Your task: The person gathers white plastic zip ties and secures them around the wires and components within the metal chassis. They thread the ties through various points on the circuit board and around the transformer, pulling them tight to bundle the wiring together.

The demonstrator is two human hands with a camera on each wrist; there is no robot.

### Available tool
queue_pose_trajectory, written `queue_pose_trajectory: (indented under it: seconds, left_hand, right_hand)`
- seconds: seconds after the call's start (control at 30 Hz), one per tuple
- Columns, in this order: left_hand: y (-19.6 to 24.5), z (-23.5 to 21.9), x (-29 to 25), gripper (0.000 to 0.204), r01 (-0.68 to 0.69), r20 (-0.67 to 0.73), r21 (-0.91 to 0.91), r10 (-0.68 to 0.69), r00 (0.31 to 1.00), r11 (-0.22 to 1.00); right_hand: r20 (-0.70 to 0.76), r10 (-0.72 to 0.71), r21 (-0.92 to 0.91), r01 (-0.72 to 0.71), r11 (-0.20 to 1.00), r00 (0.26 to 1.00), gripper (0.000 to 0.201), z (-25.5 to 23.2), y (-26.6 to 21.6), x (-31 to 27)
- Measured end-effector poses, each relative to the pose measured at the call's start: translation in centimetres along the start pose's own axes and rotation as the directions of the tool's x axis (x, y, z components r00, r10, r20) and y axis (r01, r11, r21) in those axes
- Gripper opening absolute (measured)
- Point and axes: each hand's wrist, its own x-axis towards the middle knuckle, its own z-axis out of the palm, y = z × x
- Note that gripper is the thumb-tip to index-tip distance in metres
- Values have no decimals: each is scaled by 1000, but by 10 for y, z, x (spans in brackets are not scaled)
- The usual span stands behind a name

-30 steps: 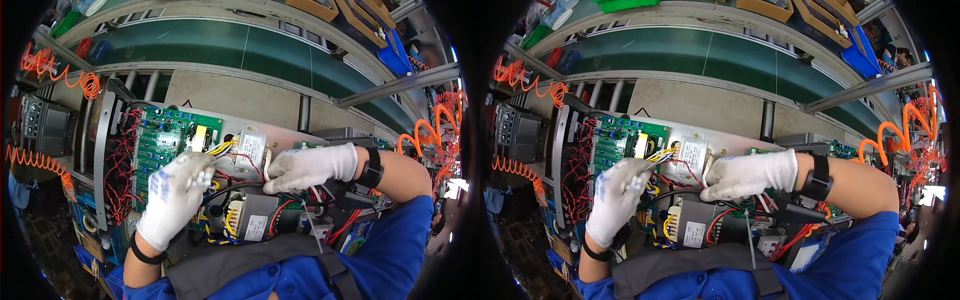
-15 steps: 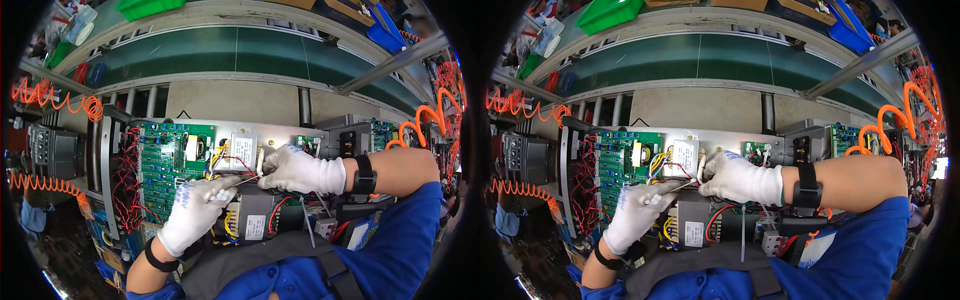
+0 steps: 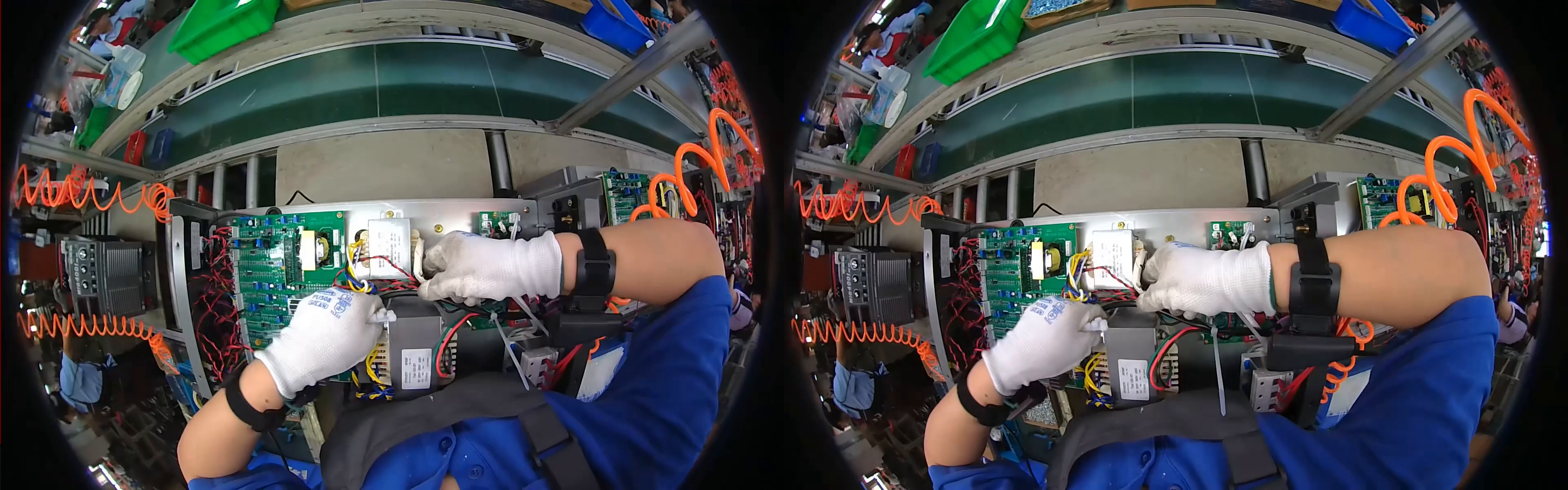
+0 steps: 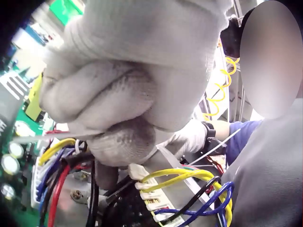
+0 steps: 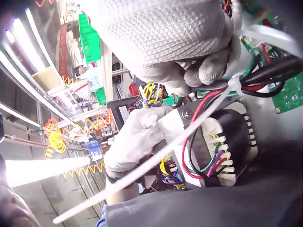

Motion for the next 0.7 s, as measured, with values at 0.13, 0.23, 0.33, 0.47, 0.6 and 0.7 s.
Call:
queue_pose_trajectory:
  seconds: [0.13, 0.23, 0.33, 0.47, 0.6, 0.7]
  left_hand:
    - [-6, 17, -1, 26, 162, -37, -216, -174, 984, 963]
    - [-6, 17, -5, 25, 141, -76, -350, -178, 981, 926]
    - [-7, 20, -4, 24, 193, -43, -495, -246, 968, 847]
    - [-13, 32, 1, 23, 215, -75, -409, -268, 960, 887]
    - [-13, 33, 1, 24, 97, -166, -410, -179, 970, 907]
    - [-17, 40, 3, 24, 104, -165, -381, -178, 970, 919]
  right_hand:
    - [79, 38, -16, -37, 999, 996, 29, -6, 2, 5]
    - [143, 33, -32, -29, 999, 989, 30, -9, 4, 5]
    - [149, -42, -5, 43, 999, 988, 33, -12, 5, 4]
    - [216, -9, 116, -17, 993, 976, 35, -20, 11, 11]
    - [191, 46, 165, -78, 983, 980, 32, -20, 10, 11]
    - [165, 22, 158, -48, 986, 986, 26, -17, 8, 11]
